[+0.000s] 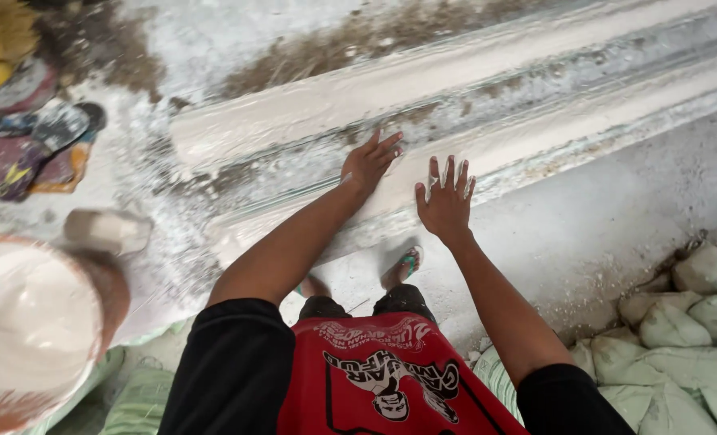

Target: The person is applying liquid gypsum plaster over glass fiber strips inside a mold to create decorative molding.

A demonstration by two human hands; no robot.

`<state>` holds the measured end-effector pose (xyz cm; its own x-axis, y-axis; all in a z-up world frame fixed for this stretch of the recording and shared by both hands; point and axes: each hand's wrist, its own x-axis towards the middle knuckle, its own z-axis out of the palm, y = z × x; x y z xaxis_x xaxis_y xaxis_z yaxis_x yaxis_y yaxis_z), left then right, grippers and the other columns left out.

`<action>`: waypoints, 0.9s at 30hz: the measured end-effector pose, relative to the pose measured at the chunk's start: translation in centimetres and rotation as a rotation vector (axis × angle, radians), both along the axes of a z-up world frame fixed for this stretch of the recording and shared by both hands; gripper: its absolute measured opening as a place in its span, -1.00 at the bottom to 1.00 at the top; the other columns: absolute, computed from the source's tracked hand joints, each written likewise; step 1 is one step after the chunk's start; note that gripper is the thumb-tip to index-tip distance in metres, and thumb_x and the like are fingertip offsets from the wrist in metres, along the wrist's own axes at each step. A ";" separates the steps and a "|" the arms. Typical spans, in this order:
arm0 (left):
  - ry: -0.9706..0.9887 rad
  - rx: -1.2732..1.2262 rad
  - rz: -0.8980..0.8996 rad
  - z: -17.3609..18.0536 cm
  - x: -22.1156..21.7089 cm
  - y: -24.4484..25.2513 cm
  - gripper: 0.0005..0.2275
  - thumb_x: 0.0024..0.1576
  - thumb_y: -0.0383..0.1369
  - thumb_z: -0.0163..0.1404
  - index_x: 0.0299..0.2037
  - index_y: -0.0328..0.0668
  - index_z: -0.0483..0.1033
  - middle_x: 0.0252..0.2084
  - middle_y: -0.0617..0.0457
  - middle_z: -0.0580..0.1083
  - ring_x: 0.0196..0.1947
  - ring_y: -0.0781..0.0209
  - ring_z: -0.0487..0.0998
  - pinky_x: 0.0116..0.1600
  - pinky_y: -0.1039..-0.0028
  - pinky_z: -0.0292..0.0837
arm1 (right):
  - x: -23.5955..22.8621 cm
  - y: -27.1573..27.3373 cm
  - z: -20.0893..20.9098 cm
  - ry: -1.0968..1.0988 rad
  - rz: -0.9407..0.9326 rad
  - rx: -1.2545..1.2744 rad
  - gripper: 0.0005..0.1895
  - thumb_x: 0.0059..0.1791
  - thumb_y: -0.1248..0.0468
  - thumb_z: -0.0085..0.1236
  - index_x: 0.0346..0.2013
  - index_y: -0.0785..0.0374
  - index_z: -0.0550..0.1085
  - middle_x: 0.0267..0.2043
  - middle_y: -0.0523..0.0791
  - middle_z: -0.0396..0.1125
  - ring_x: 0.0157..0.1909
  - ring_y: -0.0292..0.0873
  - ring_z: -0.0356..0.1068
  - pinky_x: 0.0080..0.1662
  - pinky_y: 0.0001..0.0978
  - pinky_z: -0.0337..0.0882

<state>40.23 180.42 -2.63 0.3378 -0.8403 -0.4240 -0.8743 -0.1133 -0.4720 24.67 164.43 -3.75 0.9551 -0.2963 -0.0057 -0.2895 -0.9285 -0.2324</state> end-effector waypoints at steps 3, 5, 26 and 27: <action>-0.024 -0.023 -0.018 -0.7 0.3 -6.1 -0.29 0.20 -0.29 -0.11 0.57 0.06 -0.18 0.61 0.30 -0.28 0.54 -0.02 -0.60 0.47 0.03 -0.58 | -0.2 -5.2 -0.1 -0.012 -0.040 -0.014 -0.30 0.16 -0.10 -0.22 0.54 0.12 0.08 0.57 0.26 -0.18 0.58 0.42 -0.34 0.42 0.44 -0.26; -0.010 -0.049 -0.022 -1.9 0.4 -10.6 -0.31 0.21 -0.29 -0.12 0.56 0.07 -0.17 0.61 0.33 -0.27 0.55 0.00 -0.58 0.49 0.02 -0.58 | -0.5 -9.3 -0.3 -0.021 -0.062 -0.006 -0.30 0.16 -0.09 -0.21 0.54 0.13 0.08 0.56 0.27 -0.18 0.58 0.43 -0.34 0.42 0.44 -0.25; 0.019 -0.073 -0.113 -2.3 1.0 -59.2 -0.41 0.26 -0.27 -0.16 0.53 0.08 -0.02 0.59 0.35 -0.07 0.59 -0.03 -0.50 0.51 -0.07 -0.50 | -1.5 -53.3 -2.1 -0.023 -0.163 0.126 -0.28 0.14 -0.05 -0.17 0.54 0.13 0.01 0.56 0.29 -0.25 0.58 0.43 -0.43 0.42 0.42 -0.25; 0.005 -0.075 -0.125 -1.9 1.2 -61.8 -0.39 0.22 -0.29 -0.14 0.52 0.09 -0.04 0.59 0.35 -0.10 0.57 -0.04 -0.50 0.49 -0.06 -0.51 | -1.1 -55.4 -2.1 -0.028 -0.158 0.137 -0.28 0.14 -0.05 -0.17 0.55 0.13 0.01 0.57 0.29 -0.25 0.58 0.43 -0.44 0.42 0.41 -0.26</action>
